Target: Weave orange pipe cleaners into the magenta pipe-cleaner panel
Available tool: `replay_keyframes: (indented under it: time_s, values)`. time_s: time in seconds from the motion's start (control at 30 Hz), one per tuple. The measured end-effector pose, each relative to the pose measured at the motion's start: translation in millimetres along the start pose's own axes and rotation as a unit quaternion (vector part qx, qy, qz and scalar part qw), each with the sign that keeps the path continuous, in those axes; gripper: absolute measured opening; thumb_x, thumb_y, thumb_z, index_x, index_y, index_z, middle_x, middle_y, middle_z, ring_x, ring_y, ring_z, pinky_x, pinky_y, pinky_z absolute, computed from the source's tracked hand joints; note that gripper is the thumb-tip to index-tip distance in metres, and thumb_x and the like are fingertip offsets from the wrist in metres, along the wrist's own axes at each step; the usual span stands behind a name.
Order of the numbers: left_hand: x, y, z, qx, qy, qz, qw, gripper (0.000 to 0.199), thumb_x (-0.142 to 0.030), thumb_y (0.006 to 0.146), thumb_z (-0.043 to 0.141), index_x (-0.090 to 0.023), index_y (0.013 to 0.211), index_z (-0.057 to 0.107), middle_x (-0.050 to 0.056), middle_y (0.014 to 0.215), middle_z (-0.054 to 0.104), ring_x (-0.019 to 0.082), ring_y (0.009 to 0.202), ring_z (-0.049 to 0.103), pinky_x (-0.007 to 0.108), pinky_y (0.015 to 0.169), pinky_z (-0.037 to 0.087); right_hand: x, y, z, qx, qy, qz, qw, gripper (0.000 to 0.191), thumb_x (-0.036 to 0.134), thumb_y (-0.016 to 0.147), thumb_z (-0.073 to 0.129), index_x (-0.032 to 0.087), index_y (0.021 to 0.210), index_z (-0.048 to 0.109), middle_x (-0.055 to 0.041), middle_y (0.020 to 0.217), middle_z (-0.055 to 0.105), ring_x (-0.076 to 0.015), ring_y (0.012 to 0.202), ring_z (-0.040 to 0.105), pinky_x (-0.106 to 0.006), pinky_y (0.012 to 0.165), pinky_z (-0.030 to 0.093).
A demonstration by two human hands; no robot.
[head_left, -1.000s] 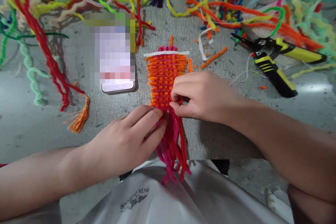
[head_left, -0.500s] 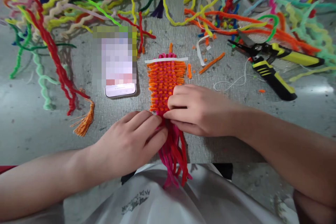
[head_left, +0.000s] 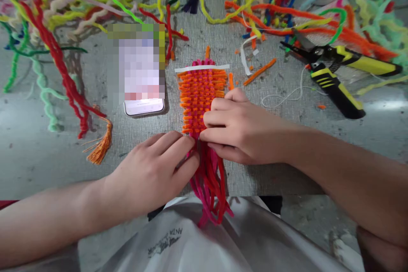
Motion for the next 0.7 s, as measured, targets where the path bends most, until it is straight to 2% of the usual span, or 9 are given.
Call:
replay_keyframes:
  time_s: [0.23,0.4,0.53,0.7]
  values:
    - [1,0,-0.2,0.011,0.025,0.0,1.0,0.026,-0.007,0.103,0.051,-0.016,0.087,0.07,0.006,0.088,0.071,0.021,0.076,0.069,0.031,0.064,0.057,4,-2,0,0.017,0.006,-0.002,1.0,0.016,0.022,0.103,0.06,0.021,0.099,0.075,-0.0076,0.099,0.061,-0.0241,0.092,0.043,-0.043,0.086,0.025]
    - [1,-1,-1.2,0.005,0.01,0.002,1.0,0.024,-0.007,0.103,0.051,-0.015,0.091,0.07,0.007,0.091,0.073,0.021,0.078,0.067,0.031,0.064,0.056,10,-3,4,0.009,0.016,-0.017,1.0,0.018,0.014,0.097,0.058,0.021,0.085,0.07,-0.0064,0.092,0.056,-0.0229,0.087,0.04,-0.043,0.082,0.023]
    - [1,-1,-0.7,0.007,-0.011,0.003,1.0,0.028,-0.008,0.104,0.05,-0.017,0.083,0.066,0.006,0.089,0.07,0.019,0.079,0.066,0.032,0.069,0.057,18,-4,7,-0.004,0.034,-0.035,0.999,0.019,0.01,0.093,0.058,0.021,0.08,0.066,-0.0052,0.086,0.053,-0.0225,0.084,0.037,-0.042,0.08,0.021]
    - [2,0,-2.5,0.009,-0.005,-0.005,1.0,0.033,-0.007,0.104,0.046,-0.018,0.076,0.061,0.005,0.085,0.068,0.02,0.077,0.065,0.031,0.066,0.056,28,-4,4,0.044,0.093,-0.065,0.993,0.018,0.012,0.09,0.059,0.02,0.075,0.063,-0.0053,0.088,0.058,-0.0214,0.083,0.039,-0.042,0.08,0.022]
Point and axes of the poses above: each hand's wrist, its own y-axis towards the middle knuckle, its own z-axis out of the palm, x = y × z, the point moved 7 cm from there along y, towards the middle knuckle
